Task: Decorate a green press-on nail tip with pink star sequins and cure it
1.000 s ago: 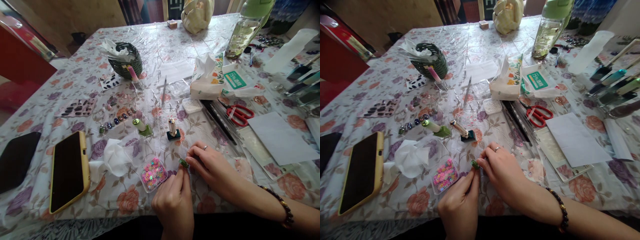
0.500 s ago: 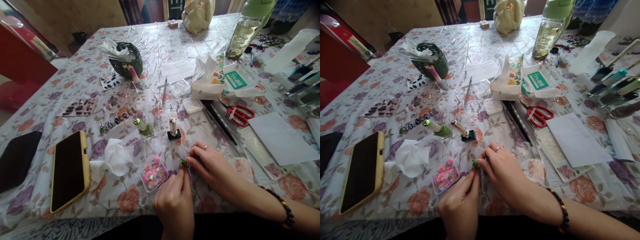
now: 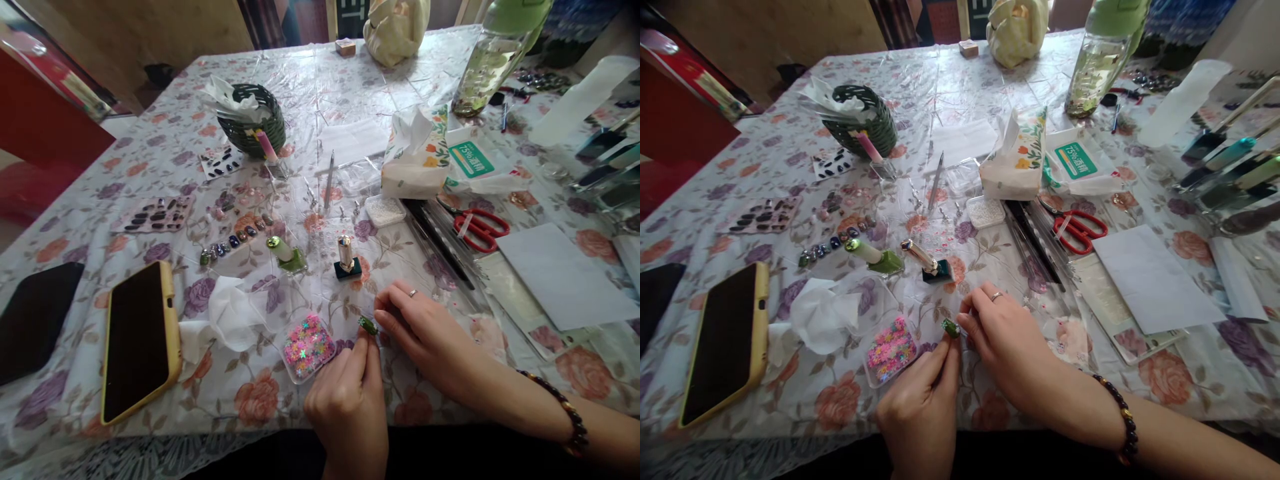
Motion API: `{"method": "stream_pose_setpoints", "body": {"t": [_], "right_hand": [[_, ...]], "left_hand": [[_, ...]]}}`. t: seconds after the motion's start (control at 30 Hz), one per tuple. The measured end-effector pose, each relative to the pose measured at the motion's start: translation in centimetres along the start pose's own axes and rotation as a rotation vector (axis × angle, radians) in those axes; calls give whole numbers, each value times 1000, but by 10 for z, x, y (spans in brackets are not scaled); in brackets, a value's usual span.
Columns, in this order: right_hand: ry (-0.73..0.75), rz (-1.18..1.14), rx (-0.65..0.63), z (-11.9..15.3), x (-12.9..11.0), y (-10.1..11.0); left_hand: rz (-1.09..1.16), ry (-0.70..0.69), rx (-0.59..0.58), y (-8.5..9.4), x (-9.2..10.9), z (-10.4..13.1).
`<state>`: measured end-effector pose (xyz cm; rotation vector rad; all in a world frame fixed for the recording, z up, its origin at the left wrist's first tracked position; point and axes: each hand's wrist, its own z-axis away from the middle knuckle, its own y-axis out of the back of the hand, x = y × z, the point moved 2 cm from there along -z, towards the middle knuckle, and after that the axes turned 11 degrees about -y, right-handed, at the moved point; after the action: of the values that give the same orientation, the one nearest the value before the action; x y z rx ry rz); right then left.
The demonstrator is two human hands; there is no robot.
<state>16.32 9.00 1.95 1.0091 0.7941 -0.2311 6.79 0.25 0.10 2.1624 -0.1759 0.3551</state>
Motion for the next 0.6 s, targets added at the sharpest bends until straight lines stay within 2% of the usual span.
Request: {"method": "stream_pose_setpoints", "body": {"t": [0.6], "right_hand": [[32,14,35,0,1,-3]], "left_hand": [[14,-2,-44,1,1,0]]}}
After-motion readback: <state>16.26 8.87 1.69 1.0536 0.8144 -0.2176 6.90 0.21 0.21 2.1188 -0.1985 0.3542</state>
